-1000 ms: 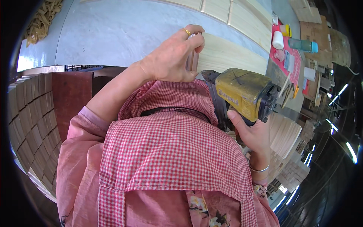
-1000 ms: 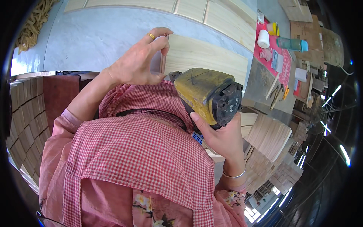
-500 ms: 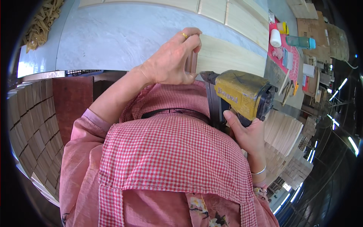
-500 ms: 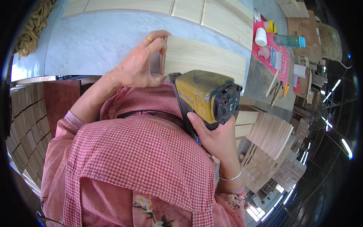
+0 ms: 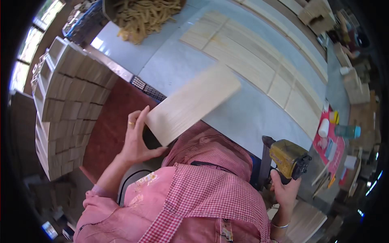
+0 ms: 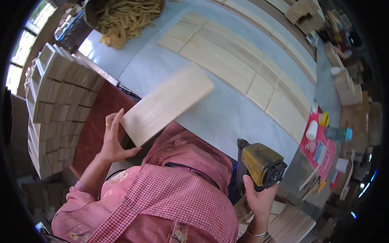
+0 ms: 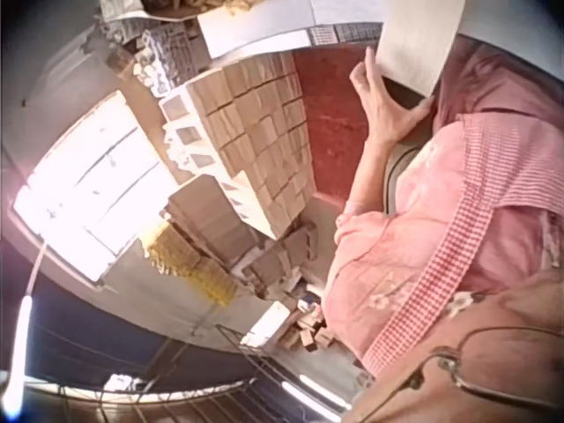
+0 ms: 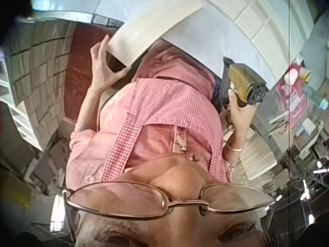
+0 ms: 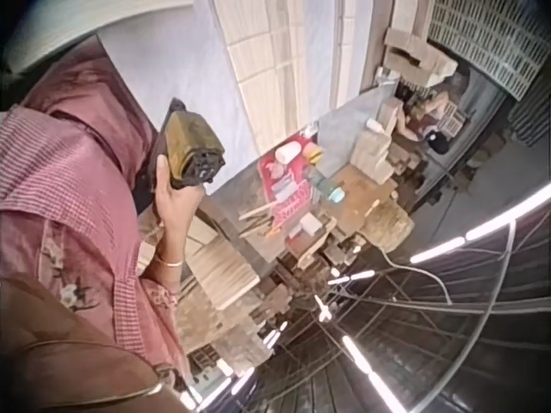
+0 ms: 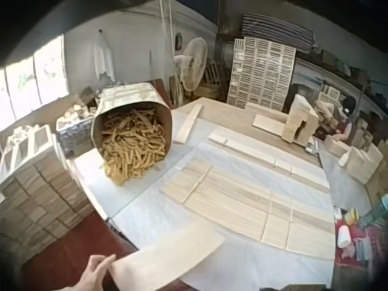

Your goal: Assemble wooden boxes by applying glue to wooden boards and securing them with a pneumatic nail gun.

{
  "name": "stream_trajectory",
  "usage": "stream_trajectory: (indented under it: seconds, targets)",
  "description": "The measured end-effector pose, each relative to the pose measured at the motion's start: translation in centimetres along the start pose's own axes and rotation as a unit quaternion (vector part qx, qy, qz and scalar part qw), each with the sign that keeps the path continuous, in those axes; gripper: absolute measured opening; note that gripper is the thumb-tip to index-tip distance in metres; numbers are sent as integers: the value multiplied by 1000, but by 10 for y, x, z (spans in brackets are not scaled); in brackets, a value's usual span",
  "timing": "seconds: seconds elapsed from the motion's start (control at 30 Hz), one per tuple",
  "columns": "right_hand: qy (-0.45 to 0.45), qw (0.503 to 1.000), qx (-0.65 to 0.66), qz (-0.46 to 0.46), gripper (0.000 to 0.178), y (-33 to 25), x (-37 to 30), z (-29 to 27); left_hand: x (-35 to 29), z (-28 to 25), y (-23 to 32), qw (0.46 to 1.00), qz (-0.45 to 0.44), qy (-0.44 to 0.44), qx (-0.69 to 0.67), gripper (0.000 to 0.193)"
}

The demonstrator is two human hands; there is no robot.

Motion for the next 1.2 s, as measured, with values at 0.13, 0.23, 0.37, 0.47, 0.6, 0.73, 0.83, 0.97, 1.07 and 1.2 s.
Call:
stream_trajectory:
  seconds: [0.13, 0.23, 0.37, 0.47, 0.6, 0.73, 0.83, 0.97, 1.07, 1.2]
  targets:
    - [-18, 1000, -18, -10, 39, -3, 8, 5, -12, 29, 3, 981, -154, 28, -111, 84]
    - [-2, 999, -3, 53, 33, -4, 6, -5, 14, 82, 41, 988, 54, -47, -140, 66]
    - [62, 997, 1, 49, 32, 3, -4, -19, 41, 87, 41, 985, 102, 25, -134, 44]
    - [14, 994, -65, 88, 38, 16, -3, -29, 79, 15, -2, 940, -39, 295, -166, 36]
    - [17, 989, -143, -40, 43, 5, 15, -30, 131, -5, -61, 944, -97, 306, -72, 45]
    - [-62, 986, -151, -21, 32, -31, 36, -5, 170, 27, -57, 964, -156, 201, -77, 45]
    - [-69, 985, -154, -36, 33, -32, 38, -4, 183, 31, -48, 971, -126, 198, -46, 47]
    - [-76, 984, -145, -65, 32, -34, 42, 3, 186, 34, -39, 973, -89, 213, 2, 49]
    - [-59, 988, -121, -75, 27, -38, 46, 3, 182, 34, -34, 970, -71, 230, 37, 50]
    - [-68, 986, -116, -101, 27, -38, 60, 7, 178, 33, -35, 964, -67, 247, 69, 52]
Point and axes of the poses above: each hand's wrist, its own x-axis towards the middle knuckle, its own z-axis out of the palm, y = z × x, the point moved 9 cm from there along x, towards the middle knuckle, and after that the axes turned 13 degrees about -x, right-handed, at the moved point
